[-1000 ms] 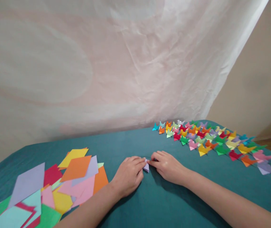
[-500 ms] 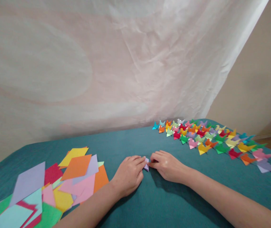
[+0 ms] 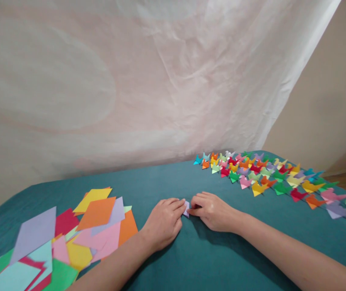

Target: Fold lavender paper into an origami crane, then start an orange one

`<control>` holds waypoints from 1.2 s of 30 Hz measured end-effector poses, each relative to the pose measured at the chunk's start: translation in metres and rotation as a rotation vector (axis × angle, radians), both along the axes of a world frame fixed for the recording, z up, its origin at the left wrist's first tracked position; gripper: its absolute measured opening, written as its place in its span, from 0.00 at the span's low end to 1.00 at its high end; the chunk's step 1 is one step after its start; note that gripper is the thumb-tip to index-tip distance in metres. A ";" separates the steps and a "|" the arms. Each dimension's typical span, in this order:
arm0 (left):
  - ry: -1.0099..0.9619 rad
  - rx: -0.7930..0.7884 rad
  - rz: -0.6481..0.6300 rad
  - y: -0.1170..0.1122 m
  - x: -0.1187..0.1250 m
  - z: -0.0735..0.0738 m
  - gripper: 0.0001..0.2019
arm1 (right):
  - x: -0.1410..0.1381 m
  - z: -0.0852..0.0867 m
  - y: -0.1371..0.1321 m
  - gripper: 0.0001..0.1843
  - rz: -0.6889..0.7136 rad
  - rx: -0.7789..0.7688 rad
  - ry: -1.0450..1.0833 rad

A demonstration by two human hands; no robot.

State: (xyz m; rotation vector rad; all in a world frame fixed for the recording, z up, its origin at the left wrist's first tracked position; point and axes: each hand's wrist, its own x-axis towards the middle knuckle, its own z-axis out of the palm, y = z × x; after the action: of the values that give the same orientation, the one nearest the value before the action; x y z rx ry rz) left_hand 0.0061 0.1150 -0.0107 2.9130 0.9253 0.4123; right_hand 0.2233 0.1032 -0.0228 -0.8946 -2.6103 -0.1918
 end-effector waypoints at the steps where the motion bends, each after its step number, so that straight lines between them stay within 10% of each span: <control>1: -0.001 0.001 0.000 0.000 0.000 0.000 0.20 | 0.000 0.000 0.000 0.12 0.007 -0.002 0.000; 27: 0.026 -0.006 -0.008 -0.001 0.001 0.001 0.21 | 0.000 -0.002 -0.006 0.14 0.135 -0.081 0.132; 36: 0.022 0.000 -0.024 0.000 -0.001 0.000 0.23 | 0.000 -0.009 0.001 0.19 -0.098 -0.076 0.354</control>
State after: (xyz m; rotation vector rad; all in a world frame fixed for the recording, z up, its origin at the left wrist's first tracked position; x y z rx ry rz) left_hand 0.0048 0.1151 -0.0112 2.9314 0.8927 0.3788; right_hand 0.2230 0.1046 -0.0318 -0.9840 -2.2610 0.0394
